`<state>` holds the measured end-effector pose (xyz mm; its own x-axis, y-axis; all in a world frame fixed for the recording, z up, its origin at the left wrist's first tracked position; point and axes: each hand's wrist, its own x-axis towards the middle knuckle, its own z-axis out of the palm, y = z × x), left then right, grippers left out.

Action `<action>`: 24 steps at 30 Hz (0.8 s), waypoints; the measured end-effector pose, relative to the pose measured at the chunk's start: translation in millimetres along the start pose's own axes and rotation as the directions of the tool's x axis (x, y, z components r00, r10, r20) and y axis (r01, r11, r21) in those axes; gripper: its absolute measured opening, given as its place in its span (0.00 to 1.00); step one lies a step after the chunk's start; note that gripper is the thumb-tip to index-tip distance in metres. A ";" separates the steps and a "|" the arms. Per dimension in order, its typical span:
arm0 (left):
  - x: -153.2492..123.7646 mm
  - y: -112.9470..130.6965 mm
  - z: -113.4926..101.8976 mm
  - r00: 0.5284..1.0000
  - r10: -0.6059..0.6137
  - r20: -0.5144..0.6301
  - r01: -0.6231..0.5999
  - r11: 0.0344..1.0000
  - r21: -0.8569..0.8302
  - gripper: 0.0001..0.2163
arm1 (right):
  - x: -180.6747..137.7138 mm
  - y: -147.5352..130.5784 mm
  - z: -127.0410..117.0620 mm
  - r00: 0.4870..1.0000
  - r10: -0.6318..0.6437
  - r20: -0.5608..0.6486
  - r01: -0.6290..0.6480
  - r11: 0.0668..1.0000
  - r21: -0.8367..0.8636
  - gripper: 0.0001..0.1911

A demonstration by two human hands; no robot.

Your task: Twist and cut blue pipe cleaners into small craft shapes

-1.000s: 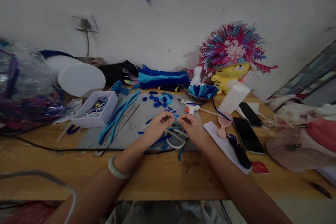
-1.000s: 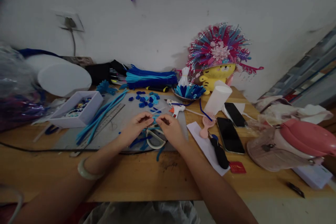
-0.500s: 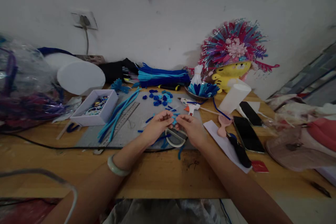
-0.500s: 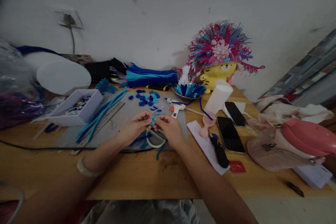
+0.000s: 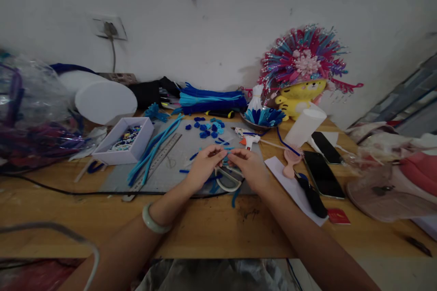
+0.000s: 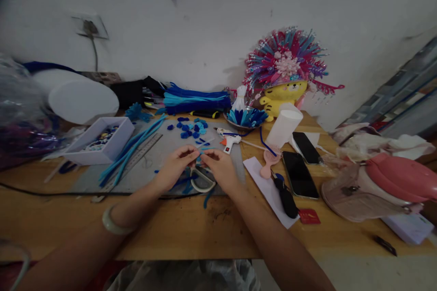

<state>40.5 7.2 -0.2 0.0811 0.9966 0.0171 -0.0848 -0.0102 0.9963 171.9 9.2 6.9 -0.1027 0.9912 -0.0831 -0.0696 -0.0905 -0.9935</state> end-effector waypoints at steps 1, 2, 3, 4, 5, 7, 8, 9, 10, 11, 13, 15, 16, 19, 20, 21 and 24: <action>0.2 1.4 -1.7 1.000 -0.012 0.010 0.012 1.000 0.011 0.06 | -0.7 -2.2 0.0 1.000 -0.010 0.008 0.010 0.999 -0.043 0.04; 0.3 2.5 -3.1 0.999 -0.032 0.023 0.032 0.999 -0.001 0.07 | -1.2 -4.2 -0.4 1.000 -0.019 0.016 0.020 0.997 -0.075 0.04; 0.3 3.2 -4.2 0.997 -0.062 0.040 0.063 0.997 -0.033 0.07 | -1.2 -5.6 -1.0 0.999 -0.025 0.027 0.028 0.995 -0.098 0.03; 0.3 3.5 -4.9 0.993 -0.100 0.063 0.105 0.991 -0.078 0.07 | -0.9 -6.5 -2.1 0.998 -0.032 0.045 0.037 0.993 -0.111 0.03; 0.2 3.6 -5.3 0.986 -0.141 0.091 0.153 0.979 -0.133 0.07 | -0.1 -6.7 -3.5 0.997 -0.041 0.068 0.049 0.992 -0.115 0.02; 0.2 3.1 -5.1 0.965 -0.216 0.150 0.248 0.937 -0.244 0.07 | 2.1 -5.8 -6.9 0.990 -0.058 0.126 0.072 0.992 -0.106 0.03; 0.4 2.5 -4.6 0.954 -0.243 0.175 0.285 0.914 -0.289 0.07 | 3.5 -4.8 -8.5 0.986 -0.064 0.151 0.079 0.992 -0.095 0.03; 0.7 1.9 -3.9 0.948 -0.255 0.189 0.306 0.894 -0.328 0.06 | 4.8 -3.7 -10.1 0.984 -0.070 0.164 0.084 0.993 -0.079 0.04; 1.1 1.3 -3.2 0.948 -0.257 0.189 0.311 0.879 -0.361 0.06 | 6.2 -2.5 -11.3 0.984 -0.072 0.160 0.083 0.995 -0.061 0.04; 1.6 0.8 -2.6 0.951 -0.253 0.179 0.304 0.870 -0.388 0.06 | 7.4 -1.3 -12.2 0.987 -0.072 0.146 0.079 0.996 -0.044 0.05; 2.6 -0.1 -2.2 0.959 -0.239 0.155 0.282 0.865 -0.415 0.07 | 9.5 0.7 -13.3 0.993 -0.065 0.100 0.068 0.997 -0.024 0.05; 3.3 -0.5 -2.7 0.962 -0.227 0.154 0.271 0.875 -0.402 0.08 | 11.0 2.2 -13.3 0.996 -0.056 0.076 0.058 0.998 -0.026 0.05; 3.5 -0.7 -3.2 0.963 -0.219 0.159 0.264 0.887 -0.378 0.08 | 11.3 2.8 -13.0 0.996 -0.052 0.075 0.055 0.998 -0.031 0.06; 3.6 -1.5 -4.3 0.976 -0.171 0.132 0.202 0.939 -0.278 0.07 | 10.6 3.5 -10.7 0.996 -0.041 0.076 0.043 0.999 -0.026 0.07; 3.6 -2.1 -4.3 0.982 -0.154 0.110 0.177 0.951 -0.253 0.07 | 9.7 3.5 -9.4 0.997 -0.030 0.065 0.031 0.999 -0.013 0.07; 3.6 -2.7 -4.0 0.986 -0.140 0.087 0.157 0.959 -0.237 0.07 | 8.6 3.4 -7.9 0.999 -0.014 0.049 0.014 1.000 0.003 0.08; 3.3 -4.1 -2.3 0.995 -0.095 0.035 0.100 0.975 -0.199 0.08 | 4.3 3.2 -3.4 0.999 0.032 0.017 -0.033 0.998 0.047 0.09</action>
<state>38.9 10.8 -4.4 0.1232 0.9895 -0.0750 -0.2722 0.1064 0.9563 174.6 13.5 3.1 -0.1220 0.9860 -0.1135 -0.1131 -0.1274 -0.9854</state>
